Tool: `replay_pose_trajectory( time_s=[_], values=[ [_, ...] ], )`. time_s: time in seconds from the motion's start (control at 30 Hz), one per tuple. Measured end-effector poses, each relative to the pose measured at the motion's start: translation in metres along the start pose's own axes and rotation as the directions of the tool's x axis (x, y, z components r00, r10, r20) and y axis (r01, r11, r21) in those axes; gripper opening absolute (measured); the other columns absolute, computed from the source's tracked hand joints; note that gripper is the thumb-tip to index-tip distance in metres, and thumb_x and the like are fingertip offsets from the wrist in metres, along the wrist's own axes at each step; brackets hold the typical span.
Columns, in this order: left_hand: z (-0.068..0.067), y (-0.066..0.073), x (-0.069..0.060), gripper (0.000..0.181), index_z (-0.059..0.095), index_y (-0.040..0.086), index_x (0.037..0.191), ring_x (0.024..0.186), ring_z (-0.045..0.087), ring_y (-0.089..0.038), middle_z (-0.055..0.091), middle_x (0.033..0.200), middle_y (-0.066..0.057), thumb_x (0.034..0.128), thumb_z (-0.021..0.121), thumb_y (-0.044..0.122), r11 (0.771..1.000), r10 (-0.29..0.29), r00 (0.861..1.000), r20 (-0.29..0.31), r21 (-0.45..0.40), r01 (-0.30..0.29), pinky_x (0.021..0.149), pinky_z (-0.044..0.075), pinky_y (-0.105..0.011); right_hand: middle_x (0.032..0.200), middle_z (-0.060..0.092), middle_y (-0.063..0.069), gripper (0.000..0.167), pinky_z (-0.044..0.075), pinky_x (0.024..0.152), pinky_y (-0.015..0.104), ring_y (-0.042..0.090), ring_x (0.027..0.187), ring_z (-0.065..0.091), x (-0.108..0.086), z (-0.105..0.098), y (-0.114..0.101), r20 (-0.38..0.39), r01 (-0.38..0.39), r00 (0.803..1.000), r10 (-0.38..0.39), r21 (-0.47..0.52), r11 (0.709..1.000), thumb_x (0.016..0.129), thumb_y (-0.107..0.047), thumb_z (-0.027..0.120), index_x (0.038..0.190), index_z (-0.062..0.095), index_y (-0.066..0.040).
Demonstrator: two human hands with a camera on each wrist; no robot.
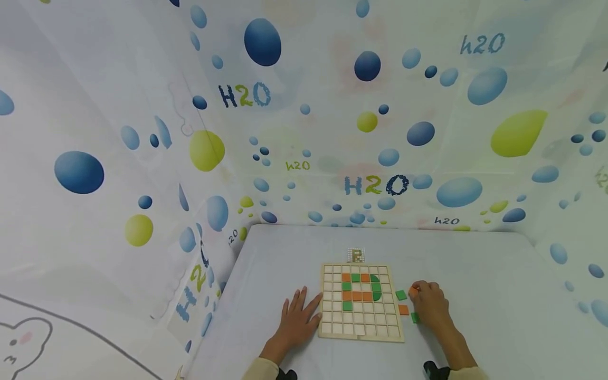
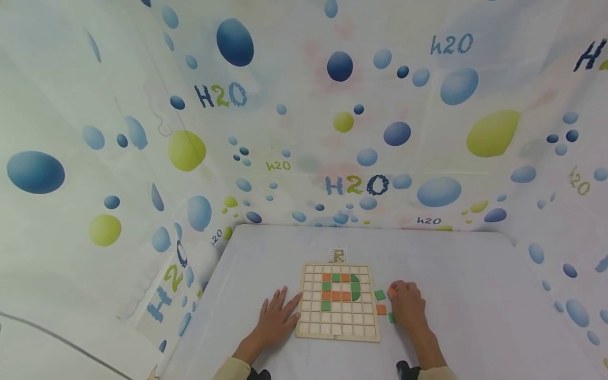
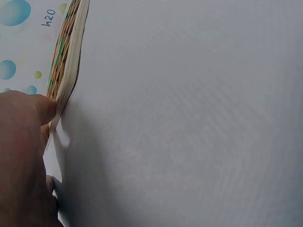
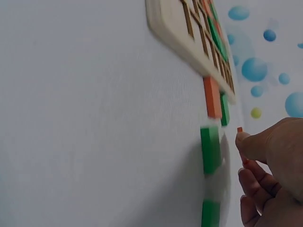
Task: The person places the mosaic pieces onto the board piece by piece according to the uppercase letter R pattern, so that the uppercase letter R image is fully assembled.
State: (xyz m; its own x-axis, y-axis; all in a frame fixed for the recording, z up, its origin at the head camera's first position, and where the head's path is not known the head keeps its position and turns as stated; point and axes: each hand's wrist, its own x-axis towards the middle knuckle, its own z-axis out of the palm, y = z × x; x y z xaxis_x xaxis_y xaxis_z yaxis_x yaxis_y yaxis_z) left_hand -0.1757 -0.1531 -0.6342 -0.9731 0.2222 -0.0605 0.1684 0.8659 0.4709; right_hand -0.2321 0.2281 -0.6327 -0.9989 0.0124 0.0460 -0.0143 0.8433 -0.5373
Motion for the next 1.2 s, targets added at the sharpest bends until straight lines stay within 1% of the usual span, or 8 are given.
replay_pose_trajectory(
  time_s=[0.13,0.27,0.4,0.6,0.8,0.93,1.03,1.2],
  values=[
    [0.0,0.001,0.0,0.055,0.045,0.026,0.161,0.159,0.021,-0.048,0.026,0.172,-0.023,0.1094,0.047,0.043,1.0,0.002,1.0,0.001,-0.009,-0.002,0.122,0.014,-0.075,0.12,0.06,0.028,0.024,0.05,0.081,0.062,0.045,0.11,0.06,-0.006,0.007,-0.021,-0.004,0.058,0.998,-0.058,-0.012,0.998,0.101,-0.009,0.065,0.122,0.065,0.002],
    [0.0,0.0,0.001,0.055,0.044,0.027,0.162,0.16,0.02,-0.046,0.024,0.173,-0.022,0.1095,0.047,0.043,1.0,-0.008,1.0,0.008,-0.01,0.008,0.122,0.013,-0.074,0.117,0.062,0.022,0.021,0.05,0.084,0.06,0.041,0.11,0.061,-0.014,0.017,-0.04,0.0,0.121,0.993,-0.121,0.027,0.992,0.102,-0.011,0.069,0.12,0.067,-0.001],
    [0.001,-0.001,0.001,0.055,0.044,0.027,0.162,0.16,0.02,-0.046,0.024,0.173,-0.021,0.1095,0.047,0.043,1.0,-0.01,1.0,0.011,-0.011,0.011,0.122,0.013,-0.074,0.116,0.063,0.017,0.021,0.05,0.087,0.058,0.037,0.111,0.062,-0.022,0.028,-0.055,0.008,0.153,0.988,-0.154,0.065,0.986,0.102,-0.012,0.07,0.121,0.068,-0.004],
    [0.001,-0.001,0.001,0.054,0.045,0.027,0.161,0.16,0.021,-0.047,0.026,0.173,-0.022,0.1092,0.048,0.043,1.0,-0.009,1.0,0.006,-0.006,0.009,0.122,0.014,-0.075,0.112,0.064,0.011,0.021,0.052,0.089,0.053,0.029,0.104,0.064,-0.029,0.042,-0.075,-0.009,0.222,0.975,-0.223,0.112,0.969,0.1,-0.013,0.073,0.119,0.071,-0.006],
    [0.002,-0.001,0.001,0.054,0.045,0.027,0.161,0.16,0.02,-0.046,0.025,0.173,-0.022,0.109,0.048,0.043,1.0,-0.014,1.0,-0.001,-0.012,0.014,0.122,0.013,-0.075,0.115,0.066,0.003,0.022,0.049,0.095,0.051,0.022,0.109,0.062,-0.031,0.054,-0.091,0.032,0.24,0.969,-0.247,0.14,0.961,0.099,-0.02,0.075,0.119,0.07,-0.012],
    [0.003,-0.001,0.002,0.054,0.045,0.028,0.161,0.16,0.02,-0.046,0.025,0.173,-0.021,0.109,0.048,0.043,1.0,-0.014,1.0,-0.004,-0.01,0.014,0.122,0.013,-0.075,0.109,0.065,-0.004,0.012,0.047,0.087,0.043,0.015,0.102,0.06,-0.031,0.06,-0.096,0.04,0.276,0.958,-0.282,0.125,0.953,0.097,-0.021,0.079,0.105,0.069,-0.02],
    [0.003,-0.001,0.001,0.054,0.045,0.028,0.161,0.16,0.02,-0.046,0.025,0.173,-0.021,0.109,0.048,0.043,1.0,-0.016,1.0,0.0,-0.011,0.016,0.122,0.013,-0.075,0.103,0.062,-0.009,0.013,0.043,0.08,0.037,0.011,0.094,0.055,-0.031,0.062,-0.097,0.035,0.312,0.948,-0.317,0.102,0.944,0.095,-0.021,0.081,0.096,0.068,-0.024],
    [0.001,-0.001,0.001,0.055,0.045,0.027,0.161,0.16,0.02,-0.046,0.025,0.173,-0.021,0.1092,0.048,0.044,1.0,-0.012,1.0,0.003,-0.01,0.012,0.122,0.013,-0.075,0.101,0.06,-0.011,0.014,0.041,0.077,0.035,0.01,0.094,0.055,-0.03,0.062,-0.097,0.034,0.325,0.944,-0.329,0.091,0.941,0.094,-0.022,0.081,0.093,0.068,-0.026]
  ],
)
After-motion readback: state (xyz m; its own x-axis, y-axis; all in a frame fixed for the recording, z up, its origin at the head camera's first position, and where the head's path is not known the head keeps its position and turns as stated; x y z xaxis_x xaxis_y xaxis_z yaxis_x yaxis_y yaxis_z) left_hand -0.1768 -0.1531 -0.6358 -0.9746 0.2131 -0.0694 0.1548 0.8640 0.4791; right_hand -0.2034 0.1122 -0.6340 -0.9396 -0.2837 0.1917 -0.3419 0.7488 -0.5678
